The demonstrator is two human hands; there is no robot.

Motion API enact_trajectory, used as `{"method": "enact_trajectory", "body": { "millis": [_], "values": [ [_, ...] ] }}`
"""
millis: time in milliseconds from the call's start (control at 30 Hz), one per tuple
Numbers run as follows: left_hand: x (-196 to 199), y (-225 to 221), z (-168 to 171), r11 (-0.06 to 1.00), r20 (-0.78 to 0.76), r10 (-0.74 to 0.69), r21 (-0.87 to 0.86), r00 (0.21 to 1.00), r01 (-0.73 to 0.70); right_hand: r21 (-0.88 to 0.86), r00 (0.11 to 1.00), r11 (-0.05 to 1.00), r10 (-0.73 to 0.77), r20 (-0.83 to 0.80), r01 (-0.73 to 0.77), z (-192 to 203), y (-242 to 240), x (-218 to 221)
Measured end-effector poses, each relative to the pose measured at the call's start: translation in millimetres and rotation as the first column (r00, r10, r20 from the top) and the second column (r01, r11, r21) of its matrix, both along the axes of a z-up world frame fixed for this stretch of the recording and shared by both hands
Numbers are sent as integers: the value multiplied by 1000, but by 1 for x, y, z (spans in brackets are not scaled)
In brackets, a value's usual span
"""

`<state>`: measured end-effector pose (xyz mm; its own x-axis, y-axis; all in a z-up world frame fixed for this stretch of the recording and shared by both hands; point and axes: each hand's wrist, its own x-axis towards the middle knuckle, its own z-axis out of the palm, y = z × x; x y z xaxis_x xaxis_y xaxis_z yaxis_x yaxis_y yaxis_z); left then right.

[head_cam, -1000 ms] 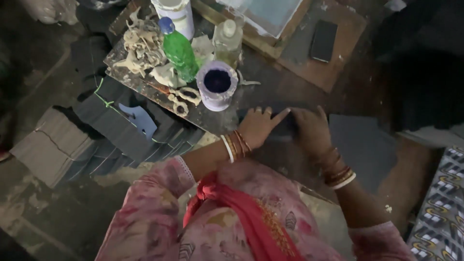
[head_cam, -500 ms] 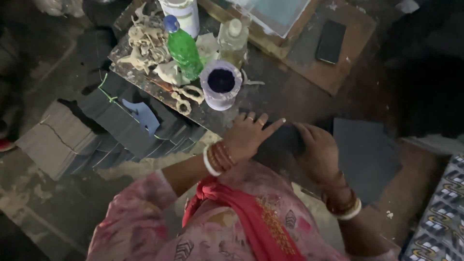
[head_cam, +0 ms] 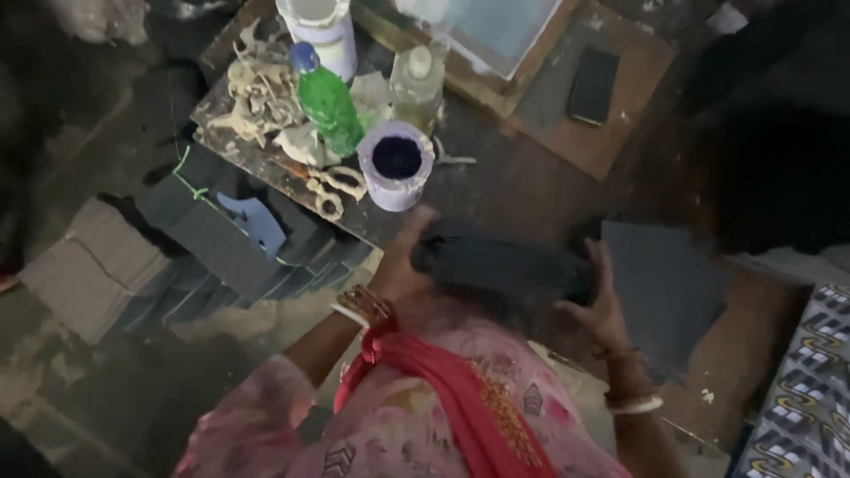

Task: Sorting and counting black rectangular pieces of material at a workstation in a print shop.

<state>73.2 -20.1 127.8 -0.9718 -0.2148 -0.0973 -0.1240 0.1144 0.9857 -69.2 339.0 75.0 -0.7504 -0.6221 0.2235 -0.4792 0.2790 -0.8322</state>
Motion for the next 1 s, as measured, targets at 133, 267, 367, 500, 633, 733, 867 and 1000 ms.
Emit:
{"method": "enact_trajectory", "body": {
  "millis": [133,267,367,500,633,733,867,1000],
  "values": [
    [-52,27,-119,985,-406,24,-148,913,-92,-372,962,924,12,274,95,-44,-50,6],
    [-64,16,-116,987,-358,-77,-160,930,20,-291,965,955,22,261,57,-30,-50,-10],
    [-96,16,-154,992,-313,-67,-124,947,29,-171,953,970,-120,279,173,-37,-56,-14],
    [-108,38,-150,907,-349,144,-328,926,-264,-184,757,862,-291,586,473,4,-77,-7],
    [-71,43,-142,988,-400,74,-95,914,-122,-277,831,867,-236,503,414,-39,-44,-2],
    [-63,28,-155,991,-512,-107,12,852,131,-376,923,921,53,382,103,-12,-48,7],
    [-57,27,-123,987,-394,-124,-142,911,73,-418,905,908,147,398,36,-45,-24,13],
    [-58,25,-148,962,-507,-220,-252,833,100,-304,926,952,96,364,21,-69,-23,10]
  ]
}}
